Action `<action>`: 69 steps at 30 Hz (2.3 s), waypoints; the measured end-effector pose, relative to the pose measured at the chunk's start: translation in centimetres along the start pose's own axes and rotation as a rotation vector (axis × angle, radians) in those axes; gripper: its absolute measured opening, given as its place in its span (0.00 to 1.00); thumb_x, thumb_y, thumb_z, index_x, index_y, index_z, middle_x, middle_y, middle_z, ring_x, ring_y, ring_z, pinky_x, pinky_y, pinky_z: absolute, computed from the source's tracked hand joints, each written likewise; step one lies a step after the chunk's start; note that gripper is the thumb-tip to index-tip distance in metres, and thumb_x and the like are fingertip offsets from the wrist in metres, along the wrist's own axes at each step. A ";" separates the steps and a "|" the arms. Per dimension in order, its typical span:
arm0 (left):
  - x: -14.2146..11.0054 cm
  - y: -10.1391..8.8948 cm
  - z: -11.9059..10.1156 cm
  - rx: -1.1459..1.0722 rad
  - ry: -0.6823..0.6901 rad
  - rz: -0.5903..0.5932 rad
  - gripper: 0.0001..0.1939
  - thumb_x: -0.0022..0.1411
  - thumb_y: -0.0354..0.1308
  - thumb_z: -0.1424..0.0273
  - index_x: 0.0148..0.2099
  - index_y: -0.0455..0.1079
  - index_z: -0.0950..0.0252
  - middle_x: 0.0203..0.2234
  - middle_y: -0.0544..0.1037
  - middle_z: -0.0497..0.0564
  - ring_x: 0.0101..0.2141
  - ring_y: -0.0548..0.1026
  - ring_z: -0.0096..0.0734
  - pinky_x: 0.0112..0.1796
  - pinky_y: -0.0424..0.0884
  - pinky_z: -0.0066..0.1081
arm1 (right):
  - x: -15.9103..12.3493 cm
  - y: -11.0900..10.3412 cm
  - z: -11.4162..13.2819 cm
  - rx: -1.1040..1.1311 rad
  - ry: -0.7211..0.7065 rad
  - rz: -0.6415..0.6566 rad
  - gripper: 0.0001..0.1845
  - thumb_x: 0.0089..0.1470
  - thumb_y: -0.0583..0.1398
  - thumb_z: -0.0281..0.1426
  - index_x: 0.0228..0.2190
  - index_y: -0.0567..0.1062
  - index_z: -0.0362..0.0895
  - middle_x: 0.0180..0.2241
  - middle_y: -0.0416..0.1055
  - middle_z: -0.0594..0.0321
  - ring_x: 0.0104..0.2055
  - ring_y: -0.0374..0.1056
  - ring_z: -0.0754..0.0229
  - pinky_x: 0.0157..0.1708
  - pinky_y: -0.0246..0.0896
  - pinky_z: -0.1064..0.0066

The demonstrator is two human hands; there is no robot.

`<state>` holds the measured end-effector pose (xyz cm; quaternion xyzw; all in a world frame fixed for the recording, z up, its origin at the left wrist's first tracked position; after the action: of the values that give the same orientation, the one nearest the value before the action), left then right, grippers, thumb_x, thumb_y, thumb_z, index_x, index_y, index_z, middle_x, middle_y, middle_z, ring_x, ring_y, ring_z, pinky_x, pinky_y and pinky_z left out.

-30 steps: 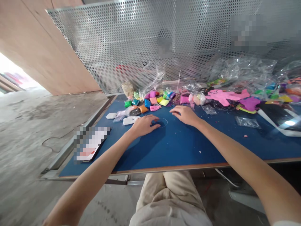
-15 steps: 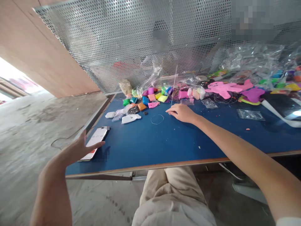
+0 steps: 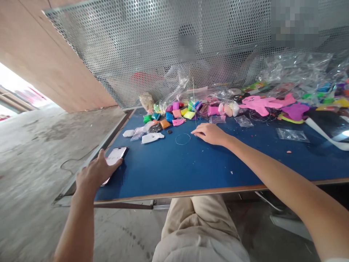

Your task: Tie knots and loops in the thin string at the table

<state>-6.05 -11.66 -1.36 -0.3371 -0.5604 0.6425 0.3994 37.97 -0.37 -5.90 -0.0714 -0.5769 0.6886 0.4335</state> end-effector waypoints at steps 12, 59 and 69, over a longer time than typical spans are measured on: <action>-0.5 0.5 0.3 -0.070 -0.033 -0.090 0.52 0.58 0.46 0.38 0.71 0.44 0.70 0.48 0.76 0.73 0.48 0.75 0.68 0.44 0.68 0.51 | 0.0 -0.2 0.8 -0.004 0.020 0.021 0.17 0.64 0.54 0.36 0.49 0.79 0.51 0.44 0.78 0.59 0.44 0.73 0.53 0.44 0.66 0.60; 1.9 0.3 -22.2 -0.570 1.496 0.047 0.11 0.71 0.50 0.63 0.45 0.71 0.62 0.44 0.72 0.53 0.40 0.73 0.31 0.43 0.68 0.31 | 0.5 1.1 2.3 0.113 -0.188 0.190 0.13 0.65 0.56 0.33 0.48 0.77 0.48 0.43 0.77 0.59 0.46 0.70 0.55 0.48 0.62 0.63; 1.4 0.0 -21.9 -0.547 1.491 0.073 0.09 0.68 0.53 0.65 0.46 0.70 0.63 0.43 0.71 0.53 0.38 0.72 0.32 0.41 0.68 0.32 | 1.0 2.3 2.6 0.138 -0.217 0.141 0.11 0.66 0.53 0.32 0.42 0.76 0.45 0.42 0.73 0.57 0.43 0.70 0.56 0.47 0.64 0.64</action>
<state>12.61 -0.59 -4.53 -0.7827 -0.2717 0.0997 0.5510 34.63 -1.52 -6.59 -0.0071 -0.5653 0.7591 0.3228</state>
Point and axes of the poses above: each hand's wrist, its own x-axis towards the middle knuckle, its own y-axis out of the palm, z = x × y, the point moved 2 cm from there along x, towards the middle knuckle
